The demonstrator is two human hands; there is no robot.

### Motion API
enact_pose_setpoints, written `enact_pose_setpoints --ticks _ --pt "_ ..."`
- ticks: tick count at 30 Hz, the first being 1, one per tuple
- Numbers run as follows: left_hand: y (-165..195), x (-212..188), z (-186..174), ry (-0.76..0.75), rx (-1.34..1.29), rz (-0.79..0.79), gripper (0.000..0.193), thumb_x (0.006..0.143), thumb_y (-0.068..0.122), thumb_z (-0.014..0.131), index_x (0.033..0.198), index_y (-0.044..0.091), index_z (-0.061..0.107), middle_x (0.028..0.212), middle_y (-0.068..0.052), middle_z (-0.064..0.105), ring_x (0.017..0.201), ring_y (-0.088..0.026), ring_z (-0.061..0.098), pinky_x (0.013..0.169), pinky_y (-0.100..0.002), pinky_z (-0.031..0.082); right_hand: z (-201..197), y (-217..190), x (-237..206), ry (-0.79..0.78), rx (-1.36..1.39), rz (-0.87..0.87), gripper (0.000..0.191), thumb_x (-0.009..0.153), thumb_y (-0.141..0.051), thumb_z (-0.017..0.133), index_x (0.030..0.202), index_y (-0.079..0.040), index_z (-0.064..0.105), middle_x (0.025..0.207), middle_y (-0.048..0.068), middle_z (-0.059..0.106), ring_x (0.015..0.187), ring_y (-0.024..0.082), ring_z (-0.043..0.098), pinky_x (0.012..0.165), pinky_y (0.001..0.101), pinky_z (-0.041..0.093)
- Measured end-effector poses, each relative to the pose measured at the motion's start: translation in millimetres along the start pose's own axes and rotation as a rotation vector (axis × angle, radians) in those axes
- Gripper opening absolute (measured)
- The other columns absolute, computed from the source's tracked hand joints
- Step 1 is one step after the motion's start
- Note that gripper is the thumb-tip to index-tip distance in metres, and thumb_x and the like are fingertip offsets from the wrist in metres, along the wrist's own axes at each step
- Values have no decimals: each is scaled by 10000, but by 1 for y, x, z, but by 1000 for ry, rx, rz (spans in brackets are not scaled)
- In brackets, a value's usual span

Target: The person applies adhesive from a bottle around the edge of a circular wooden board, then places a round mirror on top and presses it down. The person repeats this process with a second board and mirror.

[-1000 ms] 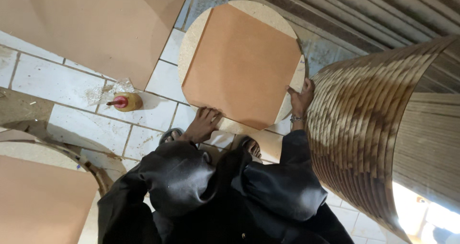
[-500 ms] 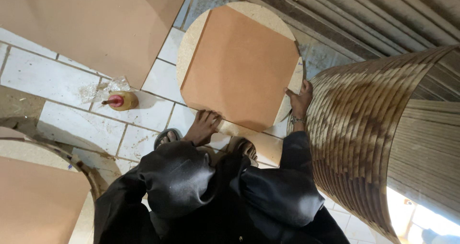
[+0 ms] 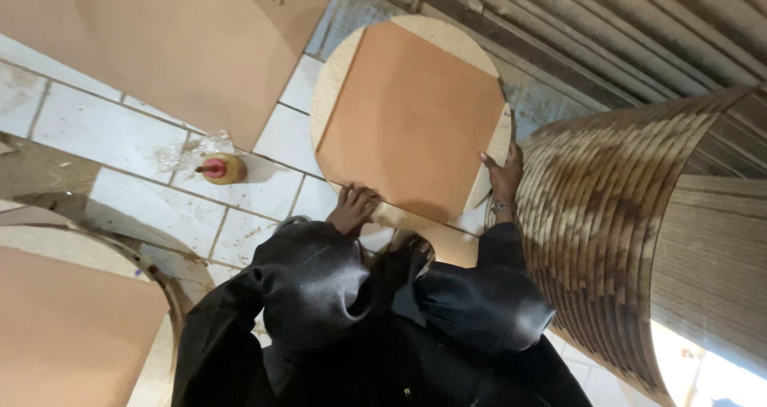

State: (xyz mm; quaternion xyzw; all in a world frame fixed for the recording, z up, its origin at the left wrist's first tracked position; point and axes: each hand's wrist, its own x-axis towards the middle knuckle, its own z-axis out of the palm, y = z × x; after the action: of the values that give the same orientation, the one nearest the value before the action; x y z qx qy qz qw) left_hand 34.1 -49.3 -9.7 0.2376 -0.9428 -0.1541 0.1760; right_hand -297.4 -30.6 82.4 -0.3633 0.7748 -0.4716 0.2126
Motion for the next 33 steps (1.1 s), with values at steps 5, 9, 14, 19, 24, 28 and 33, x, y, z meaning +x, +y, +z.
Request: enact_pose_setpoints --ticks 5,9,14,19,24,28,33 --pt "-3 -7 -16 121 -309 -50 832 785 379 798 1475 59 461 1429 -166 486 1362 -367 417 1141 -599 284 -5 -3 -6 136 -510 -201 881 723 -221 942 1372 114 449 1324 314 555 1204 435 556 1005 477 453" --pt "-31 -81 -50 647 -222 -495 909 783 334 859 1481 -26 401 1431 -251 462 1354 -425 416 1134 -580 308 -4 2 -24 237 -527 -460 419 951 -185 809 1269 24 632 1271 227 670 1209 409 630 1067 463 485" --pt "-103 -135 -85 910 160 -968 1019 780 277 934 1487 -133 326 1432 -358 432 1344 -497 414 1125 -556 338 27 -15 -32 52 -239 -492 201 974 -231 769 988 -32 747 1043 130 759 1006 291 725 914 385 560" --pt "-142 -101 -100 652 -361 -972 696 834 258 895 1370 -24 552 1239 -197 671 1175 -362 664 1023 -449 548 77 -48 -43 -269 -325 -269 164 985 -231 727 969 -82 793 892 62 766 830 161 731 763 304 567" --pt "-132 -52 -98 812 -661 -553 603 829 243 899 1282 6 580 1168 -109 695 1086 -251 696 950 -382 578 104 -70 -47 -668 321 -215 490 940 -271 758 1321 -42 555 1200 67 674 1068 175 687 917 317 566" --pt "-94 35 -76 572 -1114 -301 282 957 226 793 1121 49 647 1032 -28 648 932 -138 635 801 -294 545 125 -78 -61 -602 409 -272 631 905 -263 806 1391 -15 489 1265 104 639 1121 199 657 961 352 552" --pt "-28 124 -50 291 -1458 -460 496 941 354 770 1247 54 519 1071 0 667 991 -90 645 847 -253 542 116 -81 -54 -27 568 -188 816 861 -252 865 1479 19 406 1345 150 596 1188 229 618 1015 396 535"
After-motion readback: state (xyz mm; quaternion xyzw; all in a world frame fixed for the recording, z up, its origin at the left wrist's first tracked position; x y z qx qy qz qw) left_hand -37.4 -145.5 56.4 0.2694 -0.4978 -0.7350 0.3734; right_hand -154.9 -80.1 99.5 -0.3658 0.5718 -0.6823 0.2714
